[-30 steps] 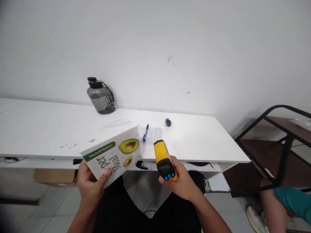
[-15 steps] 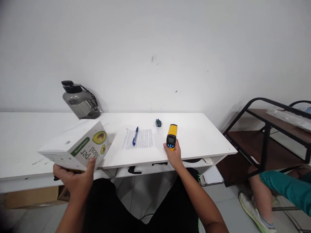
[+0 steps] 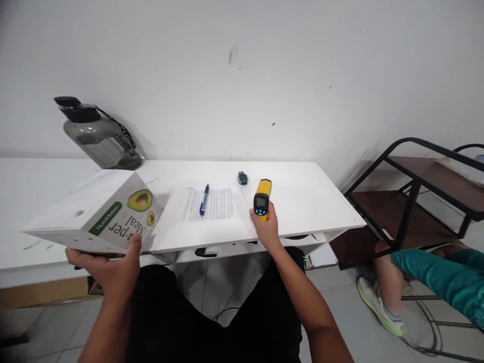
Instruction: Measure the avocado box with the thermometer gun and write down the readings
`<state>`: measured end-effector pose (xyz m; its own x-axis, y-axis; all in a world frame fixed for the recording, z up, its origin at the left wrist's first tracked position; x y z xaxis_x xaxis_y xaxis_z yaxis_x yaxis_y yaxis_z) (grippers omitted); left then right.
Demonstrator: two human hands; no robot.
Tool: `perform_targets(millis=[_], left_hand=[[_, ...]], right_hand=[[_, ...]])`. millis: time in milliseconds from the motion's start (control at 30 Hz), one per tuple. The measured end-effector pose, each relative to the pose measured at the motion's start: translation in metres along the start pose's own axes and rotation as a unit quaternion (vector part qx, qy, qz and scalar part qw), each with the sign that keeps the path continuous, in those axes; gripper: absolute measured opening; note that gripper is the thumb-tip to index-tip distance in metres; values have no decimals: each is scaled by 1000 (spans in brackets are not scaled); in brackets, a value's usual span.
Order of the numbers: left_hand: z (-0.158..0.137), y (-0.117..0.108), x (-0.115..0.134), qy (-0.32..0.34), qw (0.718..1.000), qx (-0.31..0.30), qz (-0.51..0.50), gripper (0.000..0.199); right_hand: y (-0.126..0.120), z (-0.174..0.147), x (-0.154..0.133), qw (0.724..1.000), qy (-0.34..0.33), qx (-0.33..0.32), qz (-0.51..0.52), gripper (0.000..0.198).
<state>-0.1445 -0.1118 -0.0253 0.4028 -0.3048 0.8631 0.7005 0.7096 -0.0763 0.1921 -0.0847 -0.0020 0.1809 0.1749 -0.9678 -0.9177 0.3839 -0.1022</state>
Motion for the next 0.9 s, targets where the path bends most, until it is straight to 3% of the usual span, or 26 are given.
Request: perform_targets(millis=[100, 233, 900], left_hand=[[3, 1, -13, 38, 999, 34, 13, 103], [3, 1, -21, 64, 997, 32, 34, 102], [0, 0, -14, 34, 999, 19, 30, 104]], right_hand=[[0, 0, 0, 1000, 4, 5, 3, 33], [0, 1, -1, 1000, 8, 3, -2, 33], [0, 7, 4, 998, 31, 9, 47, 31]])
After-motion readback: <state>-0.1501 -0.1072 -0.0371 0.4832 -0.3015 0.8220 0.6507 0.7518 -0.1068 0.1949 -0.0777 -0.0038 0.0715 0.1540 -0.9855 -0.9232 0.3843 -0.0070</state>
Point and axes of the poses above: each hand's wrist, its own z-axis towards the middle knuckle, its own y-axis out of the palm, x = y × z, the point moved 1 cm from there along z, towards the middle knuckle, and after that the axes turned 2 degrees about -x, right-handed, at the moved point
